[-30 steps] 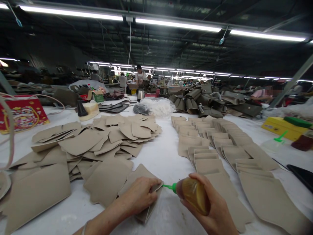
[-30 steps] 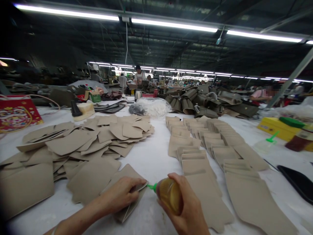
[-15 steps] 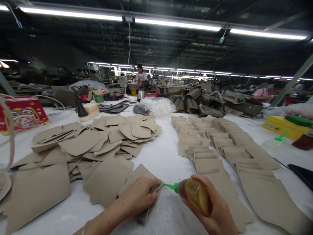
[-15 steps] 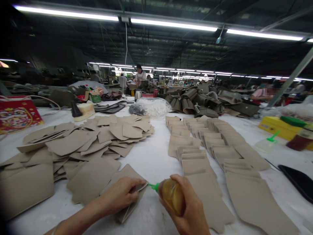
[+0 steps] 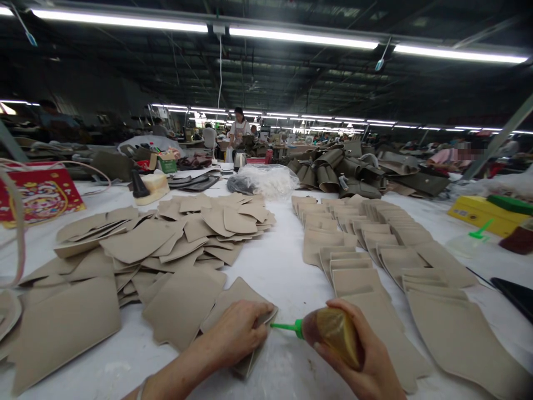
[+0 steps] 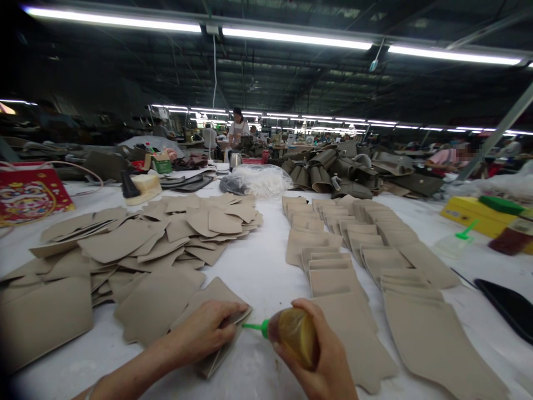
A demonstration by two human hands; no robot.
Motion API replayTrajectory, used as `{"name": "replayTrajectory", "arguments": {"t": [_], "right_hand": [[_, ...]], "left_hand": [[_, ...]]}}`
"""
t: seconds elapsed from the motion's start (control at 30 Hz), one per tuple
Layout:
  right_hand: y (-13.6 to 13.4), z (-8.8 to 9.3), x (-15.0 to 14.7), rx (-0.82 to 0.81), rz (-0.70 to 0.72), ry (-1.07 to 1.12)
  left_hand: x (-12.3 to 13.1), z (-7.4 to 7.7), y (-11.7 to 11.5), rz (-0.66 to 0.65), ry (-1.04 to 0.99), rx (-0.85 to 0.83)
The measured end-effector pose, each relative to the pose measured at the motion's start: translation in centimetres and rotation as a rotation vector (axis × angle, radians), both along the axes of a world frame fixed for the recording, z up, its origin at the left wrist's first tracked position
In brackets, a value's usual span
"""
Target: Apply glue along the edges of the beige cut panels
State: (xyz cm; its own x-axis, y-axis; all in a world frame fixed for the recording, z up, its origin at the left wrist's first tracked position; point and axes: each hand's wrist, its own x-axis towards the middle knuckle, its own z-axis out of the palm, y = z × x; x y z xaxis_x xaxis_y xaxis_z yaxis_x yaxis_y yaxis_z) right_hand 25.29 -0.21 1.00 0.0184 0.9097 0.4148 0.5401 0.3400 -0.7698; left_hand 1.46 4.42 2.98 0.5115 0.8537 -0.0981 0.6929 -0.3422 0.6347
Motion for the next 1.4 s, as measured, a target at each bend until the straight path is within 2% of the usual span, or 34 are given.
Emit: {"name": "replayTrajectory", "arguments": {"t": [0.2,0.4,0.53,0.7,0.87,1.0,1.17,1.3,1.4], "right_hand": [[-0.1,0.0,-0.4,-0.036,-0.056,0.084],[-0.8,-0.7,-0.6,-0.075,0.01,0.154],[-1.1,-0.7,-0.7,-0.096,-0.041,0.169],[-1.8,-0.8,-1.1,-0.174,0.07,0.251],[-2.2,-1.2,-1.2,-0.165,0.006,0.245],[-2.7,-1.4,-1.2,-0.23,0.109,0.302],[-2.7,-1.4,-1.1,-0.182,0.022,0.276],[-2.8,-2.1,-0.9,-0.204,0.17,0.311],[-2.4,-2.3,-0.2,-0.178,0.173,0.246]], "left_hand": [[-0.1,-0.2,0.0,-0.005,-0.001,0.015],[-0.3,-0.5,-0.2,0.004,-0.006,0.023],[-0.3,-0.5,-0.3,-0.002,-0.004,0.041],[-0.3,-0.6,-0.5,0.003,0.014,0.043],[-0.3,-0.5,-0.6,0.002,0.03,0.049],[-0.4,-0.6,-0.6,0.006,0.03,0.037],[-0.5,-0.9,-0.6,0.001,0.032,0.034],[-0.5,-0.7,-0.6,-0.001,0.035,0.023],[-0.5,-0.5,-0.6,-0.005,0.033,0.02]]}}
